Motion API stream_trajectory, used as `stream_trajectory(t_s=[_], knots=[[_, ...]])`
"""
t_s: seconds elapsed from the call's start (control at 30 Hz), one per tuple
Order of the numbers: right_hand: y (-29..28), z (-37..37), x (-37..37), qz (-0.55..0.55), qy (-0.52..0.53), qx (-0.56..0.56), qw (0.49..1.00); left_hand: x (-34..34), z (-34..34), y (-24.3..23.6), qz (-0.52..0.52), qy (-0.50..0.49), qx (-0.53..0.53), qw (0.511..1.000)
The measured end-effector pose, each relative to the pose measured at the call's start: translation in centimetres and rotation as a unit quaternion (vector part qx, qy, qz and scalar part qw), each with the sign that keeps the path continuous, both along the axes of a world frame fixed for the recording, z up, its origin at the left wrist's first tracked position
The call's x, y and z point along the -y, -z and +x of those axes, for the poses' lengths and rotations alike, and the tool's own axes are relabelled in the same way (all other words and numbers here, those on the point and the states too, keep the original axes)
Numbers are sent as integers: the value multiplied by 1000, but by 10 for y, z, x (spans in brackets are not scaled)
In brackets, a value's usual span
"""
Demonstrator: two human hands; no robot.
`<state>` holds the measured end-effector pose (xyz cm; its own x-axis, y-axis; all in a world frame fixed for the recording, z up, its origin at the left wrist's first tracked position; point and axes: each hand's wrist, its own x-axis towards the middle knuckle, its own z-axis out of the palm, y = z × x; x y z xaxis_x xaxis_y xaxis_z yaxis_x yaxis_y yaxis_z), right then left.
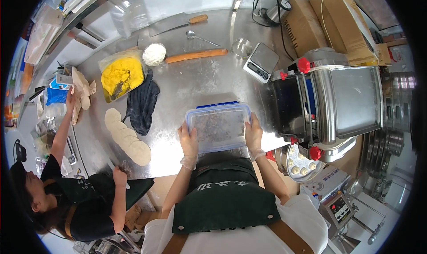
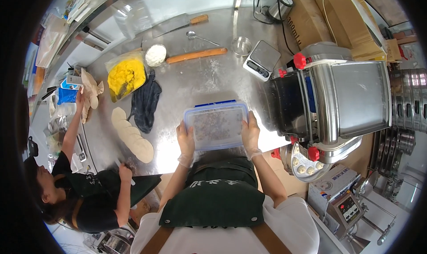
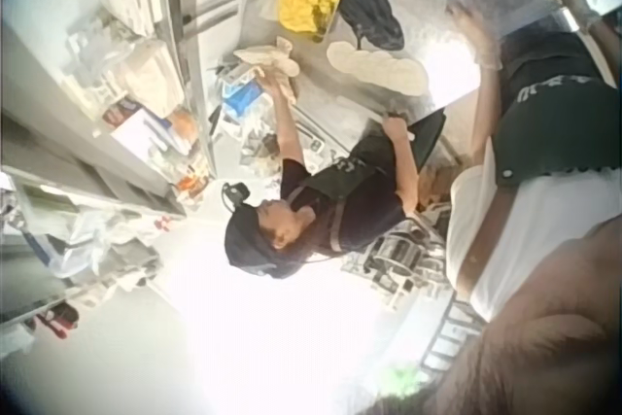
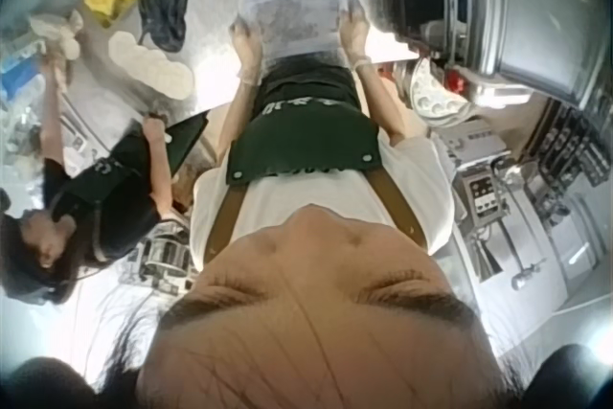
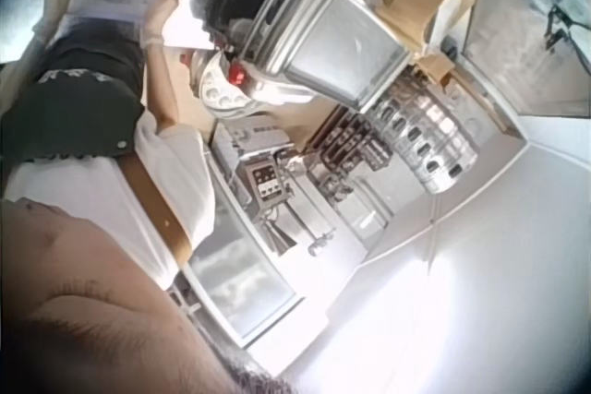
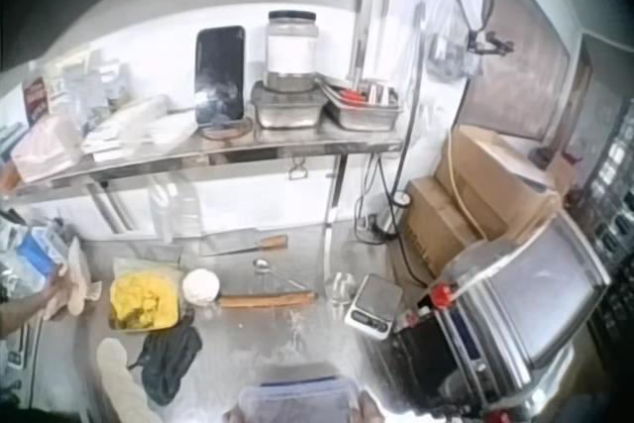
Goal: Measure yellow filling and place it on dough circles to prepare pastries.
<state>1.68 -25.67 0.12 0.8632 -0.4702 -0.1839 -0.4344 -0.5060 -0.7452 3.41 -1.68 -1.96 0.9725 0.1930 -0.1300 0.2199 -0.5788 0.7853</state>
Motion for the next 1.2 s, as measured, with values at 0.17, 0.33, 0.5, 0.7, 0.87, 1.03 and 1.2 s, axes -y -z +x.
stream_trajectory(t_s=[0.17, 0.33, 0.5, 0.7, 0.87, 1.03, 1.2], knots=[[-5, 3, -2, 10, 7, -41, 999, 3, 0, -3, 11, -8, -10, 1000], [21, 2, -5, -58, -10, -9, 998, -4, 5, 6, 0, 9, -35, 999], [27, -1, -8, -179, -35, 48, 982, -9, 8, 13, -51, 11, -36, 998], [15, 50, 30, -80, -119, 1, 990, 10, -16, 20, -297, -120, -99, 942], [16, 14, 35, 46, 148, 108, 982, -19, -15, 32, -64, -40, -44, 996], [56, -72, -1, 517, 196, -80, 830, -19, 66, 12, -168, 212, -206, 940], [46, -67, -1, 542, 147, -46, 826, -7, 85, 14, -348, 276, -375, 814]])
